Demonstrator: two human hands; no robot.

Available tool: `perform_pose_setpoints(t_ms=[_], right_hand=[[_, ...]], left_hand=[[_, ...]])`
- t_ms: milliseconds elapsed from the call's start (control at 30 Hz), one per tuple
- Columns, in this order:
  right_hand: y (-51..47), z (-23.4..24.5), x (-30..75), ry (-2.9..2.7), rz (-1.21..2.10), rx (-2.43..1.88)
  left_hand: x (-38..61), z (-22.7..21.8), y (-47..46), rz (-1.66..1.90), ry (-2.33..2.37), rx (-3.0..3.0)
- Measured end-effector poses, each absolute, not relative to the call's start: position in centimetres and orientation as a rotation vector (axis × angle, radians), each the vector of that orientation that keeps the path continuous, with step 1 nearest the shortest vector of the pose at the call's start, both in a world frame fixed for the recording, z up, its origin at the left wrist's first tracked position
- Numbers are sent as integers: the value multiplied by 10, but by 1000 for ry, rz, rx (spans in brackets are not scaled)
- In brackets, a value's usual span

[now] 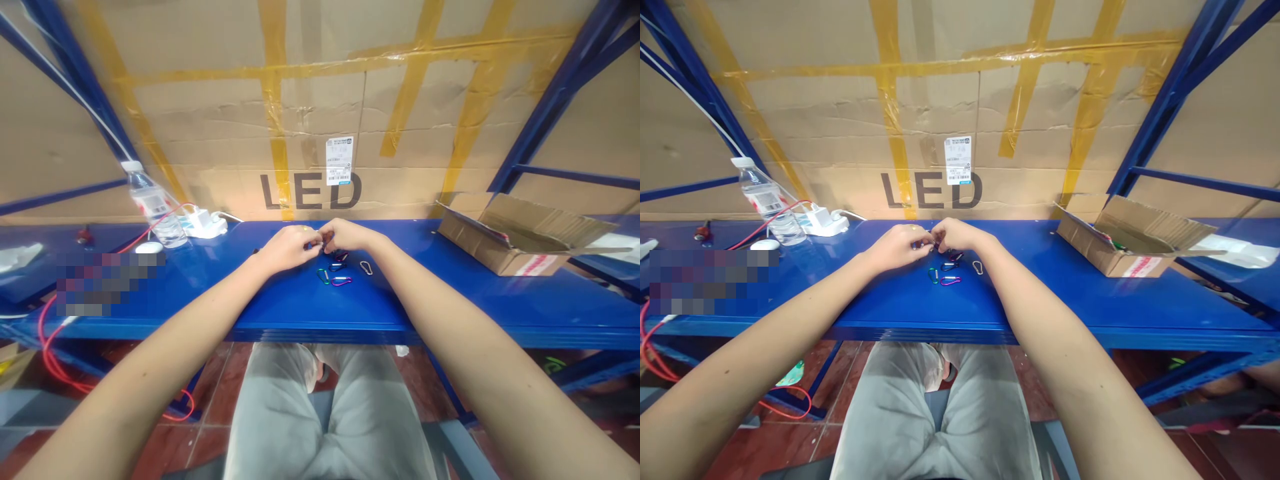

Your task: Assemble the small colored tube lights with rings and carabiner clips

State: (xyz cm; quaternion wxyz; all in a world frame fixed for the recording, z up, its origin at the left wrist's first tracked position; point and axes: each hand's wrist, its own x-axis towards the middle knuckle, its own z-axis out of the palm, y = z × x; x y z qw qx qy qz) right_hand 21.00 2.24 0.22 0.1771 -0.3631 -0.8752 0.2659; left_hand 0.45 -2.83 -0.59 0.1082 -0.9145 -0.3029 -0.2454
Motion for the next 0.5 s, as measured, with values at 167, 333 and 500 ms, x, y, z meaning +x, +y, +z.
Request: perform_pose_setpoints(t_ms=[167, 333, 500], right_hand=[[18, 5, 210, -2467, 780, -1035], [16, 7, 210, -2451, 815, -1026], [17, 6, 210, -2423, 815, -1046]], left_hand=[[6, -5, -29, -664, -876, -2704], [8, -7, -28, -666, -850, -2687], [2, -6, -27, -765, -924, -2691]])
